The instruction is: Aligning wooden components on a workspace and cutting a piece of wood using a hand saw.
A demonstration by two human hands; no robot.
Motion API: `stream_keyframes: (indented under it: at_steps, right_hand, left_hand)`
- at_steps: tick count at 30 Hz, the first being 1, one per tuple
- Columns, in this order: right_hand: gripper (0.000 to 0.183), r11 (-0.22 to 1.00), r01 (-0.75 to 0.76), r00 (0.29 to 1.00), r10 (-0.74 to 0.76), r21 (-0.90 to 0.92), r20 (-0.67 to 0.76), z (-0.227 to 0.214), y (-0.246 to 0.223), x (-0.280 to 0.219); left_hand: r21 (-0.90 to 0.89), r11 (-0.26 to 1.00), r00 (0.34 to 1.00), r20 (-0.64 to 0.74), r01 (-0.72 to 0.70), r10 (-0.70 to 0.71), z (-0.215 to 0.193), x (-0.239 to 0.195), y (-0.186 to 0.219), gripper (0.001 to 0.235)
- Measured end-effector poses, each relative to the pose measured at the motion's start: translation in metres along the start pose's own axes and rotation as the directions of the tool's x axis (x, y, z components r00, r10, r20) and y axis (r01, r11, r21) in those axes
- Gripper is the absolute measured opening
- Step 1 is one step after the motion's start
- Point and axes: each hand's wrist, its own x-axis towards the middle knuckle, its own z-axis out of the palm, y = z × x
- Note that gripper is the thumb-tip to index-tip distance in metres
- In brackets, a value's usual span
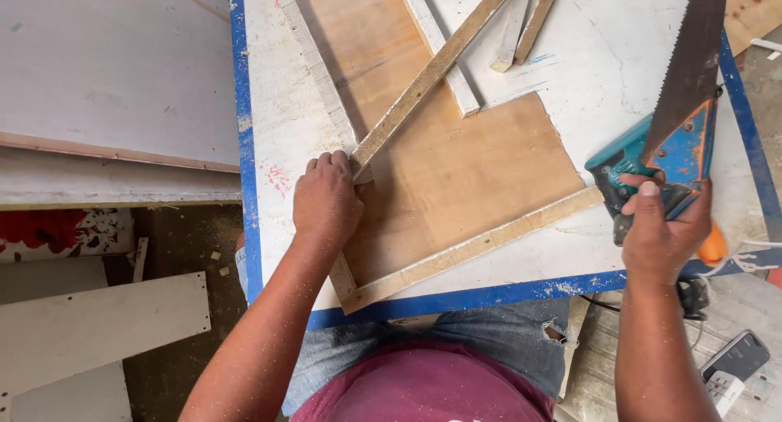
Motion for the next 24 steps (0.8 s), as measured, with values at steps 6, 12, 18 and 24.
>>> stream_keyframes:
  at_steps: [6,12,18,24]
  right_hand:
    - [0.030,0.996,0.085,0.992,-0.085,-0.002,0.092,-0.020,0.024,0.013]
    - [0.043,0.995,0.099,0.987,-0.096,-0.013,0.125,-0.026,0.040,0.008]
    - [0.037,0.987,0.157,0.980,-0.153,-0.026,0.129,-0.021,0.032,0.006]
    - [0.051,0.996,0.078,0.992,-0.072,-0.053,0.100,0.006,-0.052,-0.032]
  left_hand:
    - [-0.024,0.999,0.999,-0.017,-0.043,0.043,0.009,0.014,0.012,0.027]
    - [-0.155,0.988,0.997,0.070,-0.005,0.016,-0.011,0.015,0.009,0.029]
    - [-0.201,0.979,0.991,0.130,0.043,-0.016,-0.035,0.012,0.014,0.041]
    - [-0.176,0.984,0.999,0.039,0.017,-0.010,-0.028,0.015,0.009,0.056]
